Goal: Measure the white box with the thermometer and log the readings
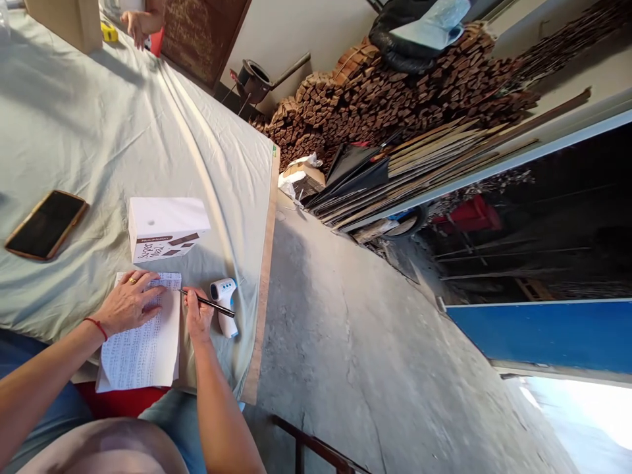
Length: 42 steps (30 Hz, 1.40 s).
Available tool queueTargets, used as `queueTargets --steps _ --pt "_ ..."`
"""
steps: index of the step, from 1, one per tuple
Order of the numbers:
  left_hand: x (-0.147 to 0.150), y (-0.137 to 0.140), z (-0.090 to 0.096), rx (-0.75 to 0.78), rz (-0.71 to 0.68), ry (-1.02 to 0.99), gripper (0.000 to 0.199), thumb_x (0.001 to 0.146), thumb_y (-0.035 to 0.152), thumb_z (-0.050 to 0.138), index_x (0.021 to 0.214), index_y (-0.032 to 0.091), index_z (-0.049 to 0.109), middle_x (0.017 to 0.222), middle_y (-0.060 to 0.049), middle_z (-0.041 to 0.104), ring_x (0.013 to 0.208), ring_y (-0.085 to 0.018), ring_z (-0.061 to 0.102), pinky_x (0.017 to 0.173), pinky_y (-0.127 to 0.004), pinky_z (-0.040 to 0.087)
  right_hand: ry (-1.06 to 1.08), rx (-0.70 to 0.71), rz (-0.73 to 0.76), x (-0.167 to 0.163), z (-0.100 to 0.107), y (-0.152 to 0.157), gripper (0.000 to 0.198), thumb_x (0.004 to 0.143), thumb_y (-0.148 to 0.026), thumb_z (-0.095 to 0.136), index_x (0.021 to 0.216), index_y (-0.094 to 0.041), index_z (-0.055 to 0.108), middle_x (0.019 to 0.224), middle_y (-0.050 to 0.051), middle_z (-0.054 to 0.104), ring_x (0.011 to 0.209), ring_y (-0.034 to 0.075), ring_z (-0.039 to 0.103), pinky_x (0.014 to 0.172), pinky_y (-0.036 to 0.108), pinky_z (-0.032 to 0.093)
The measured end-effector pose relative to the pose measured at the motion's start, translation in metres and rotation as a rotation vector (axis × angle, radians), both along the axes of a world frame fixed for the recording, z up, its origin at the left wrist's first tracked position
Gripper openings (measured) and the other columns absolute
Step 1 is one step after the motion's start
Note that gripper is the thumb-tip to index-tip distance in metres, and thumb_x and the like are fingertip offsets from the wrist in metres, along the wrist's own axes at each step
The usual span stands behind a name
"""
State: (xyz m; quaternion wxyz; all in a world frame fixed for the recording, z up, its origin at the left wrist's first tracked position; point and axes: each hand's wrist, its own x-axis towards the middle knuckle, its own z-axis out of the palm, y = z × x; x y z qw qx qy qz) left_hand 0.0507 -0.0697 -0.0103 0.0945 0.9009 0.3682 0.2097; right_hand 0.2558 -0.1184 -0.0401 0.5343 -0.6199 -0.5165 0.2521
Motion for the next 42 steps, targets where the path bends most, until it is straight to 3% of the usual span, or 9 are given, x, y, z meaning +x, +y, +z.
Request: queueTargets --steps 7,19,35,42 --pt "0.001 0.001 -0.001 0.016 0.006 0.007 0.026 0.091 0.034 0.066 0.114 0.024 0.071 0.133 -0.012 0.068 0.125 -0.032 0.06 0.105 -0.051 0.049 0.025 -0.007 -0.072 -0.008 -0.002 0.002 0.016 0.086 -0.034 0.058 0.087 -0.02 0.066 0.073 0.0 0.067 0.061 0.016 0.061 0.06 0.029 0.055" --pt "0.001 0.0 -0.001 0.059 0.0 0.0 0.025 0.09 0.032 0.066 0.114 0.024 0.071 0.132 -0.012 0.068 0.123 -0.032 0.061 0.103 -0.051 0.051 -0.2 0.041 -0.048 -0.01 -0.007 0.003 0.017 0.089 -0.034 0.051 0.08 -0.022 0.06 0.066 0.0 0.064 0.06 0.016 0.058 0.062 0.027 0.052" --pt "0.001 0.0 -0.002 0.083 0.0 -0.056 0.024 0.09 0.03 0.066 0.112 0.023 0.072 0.129 -0.013 0.068 0.12 -0.032 0.061 0.102 -0.05 0.051 -0.188 0.04 -0.038 -0.012 -0.005 0.005 0.017 0.086 -0.036 0.052 0.077 -0.024 0.059 0.063 -0.002 0.062 0.057 0.017 0.058 0.06 0.028 0.052" --pt "0.002 -0.001 -0.001 0.018 0.013 -0.052 0.024 0.089 0.031 0.066 0.112 0.026 0.073 0.132 -0.011 0.068 0.122 -0.032 0.061 0.104 -0.052 0.051 -0.163 0.013 -0.035 -0.011 -0.006 0.004 0.015 0.086 -0.035 0.052 0.078 -0.023 0.059 0.064 -0.001 0.063 0.059 0.017 0.059 0.063 0.029 0.053"
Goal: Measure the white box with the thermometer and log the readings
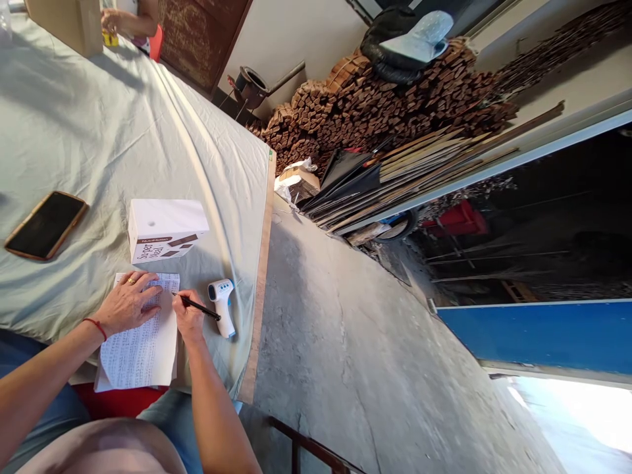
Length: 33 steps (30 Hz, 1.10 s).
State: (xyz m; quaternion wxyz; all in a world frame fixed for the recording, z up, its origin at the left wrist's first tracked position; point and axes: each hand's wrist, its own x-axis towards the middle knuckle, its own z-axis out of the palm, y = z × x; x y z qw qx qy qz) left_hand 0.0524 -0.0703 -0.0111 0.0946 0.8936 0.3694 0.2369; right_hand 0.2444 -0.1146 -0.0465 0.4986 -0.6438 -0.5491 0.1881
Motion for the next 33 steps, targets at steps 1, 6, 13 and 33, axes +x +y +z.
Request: queueTargets --steps 1,6,13,33 --pt "0.0 0.0 0.0001 -0.002 0.0 0.006 0.024 0.089 0.031 0.066 0.112 0.026 0.073 0.132 -0.012 0.068 0.123 -0.032 0.061 0.104 -0.052 0.051 0.008 0.001 -0.004 0.0 -0.0001 0.0 0.015 0.086 -0.035 0.052 0.079 -0.023 0.059 0.065 -0.001 0.064 0.06 0.017 0.059 0.063 0.029 0.053" --pt "-0.0001 0.0002 0.0004 -0.025 0.003 0.001 0.024 0.089 0.032 0.066 0.112 0.027 0.073 0.133 -0.011 0.067 0.123 -0.032 0.061 0.105 -0.053 0.05 0.013 0.01 0.004 -0.0004 0.0003 0.0004 0.012 0.086 -0.033 0.053 0.08 -0.023 0.057 0.065 -0.001 0.062 0.059 0.017 0.059 0.062 0.029 0.052" --pt "-0.0002 -0.0001 0.0022 -0.024 0.001 0.012 0.024 0.09 0.032 0.065 0.112 0.026 0.073 0.133 -0.011 0.067 0.123 -0.032 0.061 0.104 -0.052 0.05 -0.003 -0.015 -0.003 -0.0001 0.0004 -0.0005 0.013 0.086 -0.034 0.054 0.079 -0.023 0.057 0.065 -0.001 0.062 0.06 0.017 0.058 0.062 0.029 0.052" --pt "0.0001 0.0001 0.0015 -0.041 0.003 -0.017 0.024 0.089 0.032 0.066 0.111 0.027 0.074 0.132 -0.011 0.068 0.123 -0.033 0.062 0.104 -0.054 0.051 -0.028 0.022 -0.038 0.0 -0.0022 0.0006 0.012 0.087 -0.031 0.053 0.078 -0.024 0.054 0.065 -0.001 0.061 0.062 0.018 0.058 0.063 0.029 0.052"
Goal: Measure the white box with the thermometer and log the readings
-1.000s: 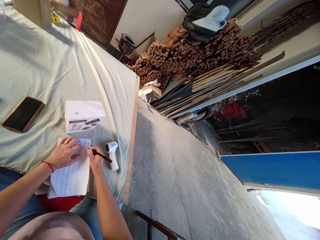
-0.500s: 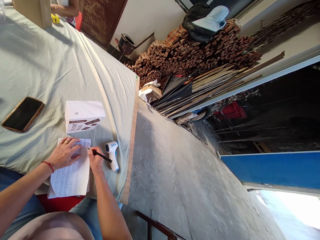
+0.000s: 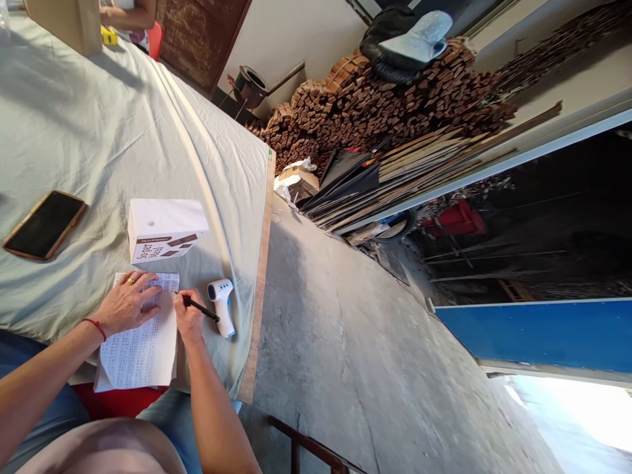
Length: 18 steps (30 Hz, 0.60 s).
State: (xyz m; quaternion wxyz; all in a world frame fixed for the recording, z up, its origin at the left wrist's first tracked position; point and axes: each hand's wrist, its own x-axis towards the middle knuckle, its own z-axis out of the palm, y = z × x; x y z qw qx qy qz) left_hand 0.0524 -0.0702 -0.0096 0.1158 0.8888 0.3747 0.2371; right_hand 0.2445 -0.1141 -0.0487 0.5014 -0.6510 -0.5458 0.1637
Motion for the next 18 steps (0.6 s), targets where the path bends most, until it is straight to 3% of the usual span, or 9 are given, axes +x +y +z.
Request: queueTargets --steps 18 --pt "0.0002 -0.0003 -0.001 0.033 0.0 0.024 0.024 0.09 0.033 0.065 0.112 0.025 0.073 0.132 -0.013 0.068 0.122 -0.033 0.061 0.104 -0.054 0.052 -0.008 0.011 -0.035 -0.0001 -0.0024 -0.0004 0.013 0.088 -0.033 0.05 0.08 -0.024 0.055 0.067 0.0 0.062 0.062 0.017 0.06 0.062 0.028 0.052"
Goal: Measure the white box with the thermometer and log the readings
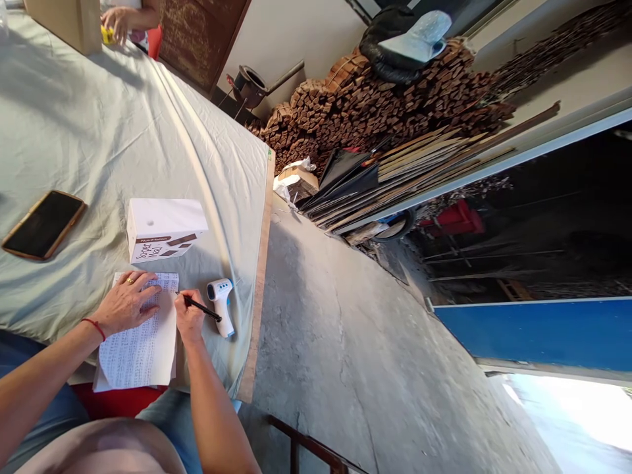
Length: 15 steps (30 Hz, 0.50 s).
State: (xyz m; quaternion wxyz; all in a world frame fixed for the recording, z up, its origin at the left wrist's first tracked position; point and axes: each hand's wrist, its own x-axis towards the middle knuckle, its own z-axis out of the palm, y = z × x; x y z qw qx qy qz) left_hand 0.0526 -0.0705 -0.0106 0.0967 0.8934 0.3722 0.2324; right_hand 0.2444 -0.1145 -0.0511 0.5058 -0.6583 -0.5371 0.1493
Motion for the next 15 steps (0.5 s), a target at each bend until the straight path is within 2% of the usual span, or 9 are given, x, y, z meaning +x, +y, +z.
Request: queueTargets --steps 10,15 --pt "0.0003 0.001 0.0021 -0.001 -0.008 0.013 0.023 0.091 0.032 0.063 0.112 0.025 0.07 0.131 -0.012 0.067 0.123 -0.033 0.06 0.103 -0.053 0.05 -0.05 0.035 0.029 0.0017 -0.0031 -0.0003 0.012 0.089 -0.03 0.053 0.081 -0.023 0.056 0.067 0.0 0.061 0.062 0.018 0.059 0.061 0.029 0.051" --pt "-0.0024 0.0006 -0.0037 -0.022 0.122 -0.086 0.014 0.094 0.036 0.059 0.097 0.022 0.058 0.111 -0.012 0.065 0.106 -0.03 0.062 0.092 -0.047 0.053 -0.073 0.096 -0.044 0.0047 -0.0035 -0.0041 0.016 0.098 -0.031 0.049 0.091 -0.022 0.06 0.076 0.002 0.064 0.068 0.018 0.063 0.067 0.029 0.056"
